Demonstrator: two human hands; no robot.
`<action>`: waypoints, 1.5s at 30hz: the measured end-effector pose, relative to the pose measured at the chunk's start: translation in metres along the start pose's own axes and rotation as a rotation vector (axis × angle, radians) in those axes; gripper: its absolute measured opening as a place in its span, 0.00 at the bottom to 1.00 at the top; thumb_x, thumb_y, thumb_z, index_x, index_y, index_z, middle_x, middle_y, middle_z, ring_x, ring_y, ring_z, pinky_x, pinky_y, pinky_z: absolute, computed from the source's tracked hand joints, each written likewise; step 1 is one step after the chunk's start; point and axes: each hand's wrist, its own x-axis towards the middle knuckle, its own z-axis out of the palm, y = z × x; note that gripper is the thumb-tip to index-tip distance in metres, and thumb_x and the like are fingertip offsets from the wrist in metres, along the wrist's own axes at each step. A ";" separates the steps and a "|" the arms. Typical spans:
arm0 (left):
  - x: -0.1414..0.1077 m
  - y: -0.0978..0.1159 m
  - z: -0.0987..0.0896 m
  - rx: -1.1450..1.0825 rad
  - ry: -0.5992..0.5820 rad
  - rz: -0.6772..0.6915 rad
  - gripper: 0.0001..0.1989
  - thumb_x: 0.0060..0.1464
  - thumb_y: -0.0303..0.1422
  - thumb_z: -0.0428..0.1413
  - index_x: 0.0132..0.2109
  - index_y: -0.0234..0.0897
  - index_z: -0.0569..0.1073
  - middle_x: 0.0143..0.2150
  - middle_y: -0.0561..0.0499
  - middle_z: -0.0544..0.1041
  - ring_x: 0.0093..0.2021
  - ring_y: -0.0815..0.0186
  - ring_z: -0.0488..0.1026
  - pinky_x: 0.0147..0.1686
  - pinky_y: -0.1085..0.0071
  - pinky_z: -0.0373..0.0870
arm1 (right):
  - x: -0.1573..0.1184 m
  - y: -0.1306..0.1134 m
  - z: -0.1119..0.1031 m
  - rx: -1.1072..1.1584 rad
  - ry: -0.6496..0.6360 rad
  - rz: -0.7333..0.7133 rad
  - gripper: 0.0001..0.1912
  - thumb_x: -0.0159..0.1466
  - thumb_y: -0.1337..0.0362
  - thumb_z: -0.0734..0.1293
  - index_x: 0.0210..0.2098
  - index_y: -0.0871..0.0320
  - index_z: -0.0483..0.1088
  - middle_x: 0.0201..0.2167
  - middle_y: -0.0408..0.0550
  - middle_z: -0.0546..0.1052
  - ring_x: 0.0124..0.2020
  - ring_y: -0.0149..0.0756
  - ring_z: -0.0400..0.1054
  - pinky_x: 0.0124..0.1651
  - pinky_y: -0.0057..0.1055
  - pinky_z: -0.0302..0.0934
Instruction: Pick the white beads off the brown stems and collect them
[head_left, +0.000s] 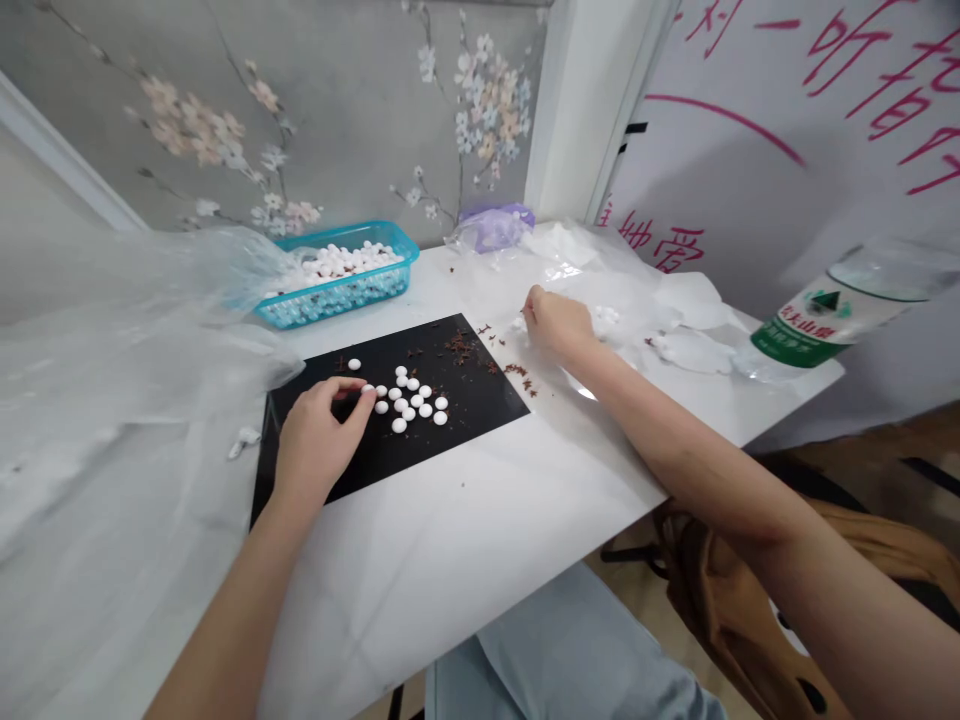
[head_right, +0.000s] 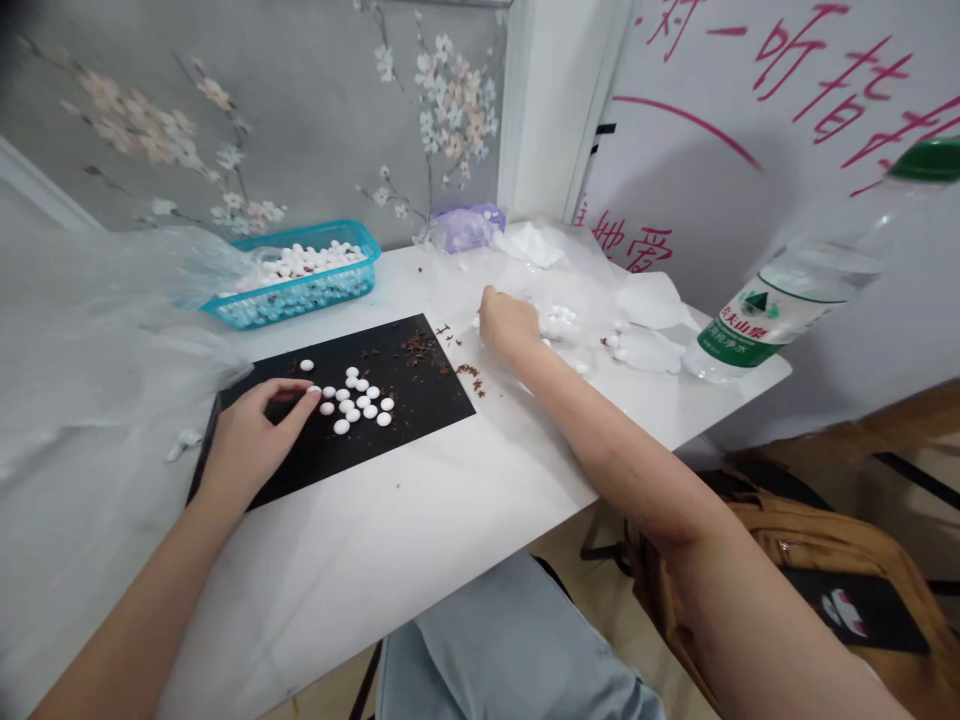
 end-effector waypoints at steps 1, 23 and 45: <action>0.002 -0.003 0.001 -0.033 0.010 0.004 0.17 0.53 0.43 0.48 0.43 0.38 0.73 0.42 0.47 0.77 0.44 0.57 0.71 0.44 0.64 0.65 | -0.001 -0.001 0.001 0.028 0.023 0.006 0.12 0.65 0.67 0.53 0.45 0.62 0.63 0.38 0.57 0.75 0.34 0.41 0.68 0.31 0.30 0.51; -0.011 0.025 0.003 -0.633 0.186 0.079 0.14 0.52 0.39 0.55 0.45 0.40 0.74 0.38 0.51 0.76 0.36 0.67 0.73 0.41 0.71 0.68 | -0.037 -0.039 0.005 0.578 0.449 -0.460 0.07 0.63 0.64 0.57 0.34 0.59 0.65 0.29 0.45 0.71 0.25 0.28 0.62 0.30 0.27 0.53; -0.027 0.054 0.022 -1.315 -0.243 -0.329 0.10 0.42 0.37 0.64 0.31 0.37 0.77 0.32 0.53 0.78 0.32 0.73 0.72 0.39 0.77 0.70 | -0.065 -0.058 0.008 0.515 0.523 -1.003 0.07 0.67 0.68 0.52 0.39 0.60 0.59 0.30 0.47 0.70 0.31 0.28 0.66 0.26 0.23 0.58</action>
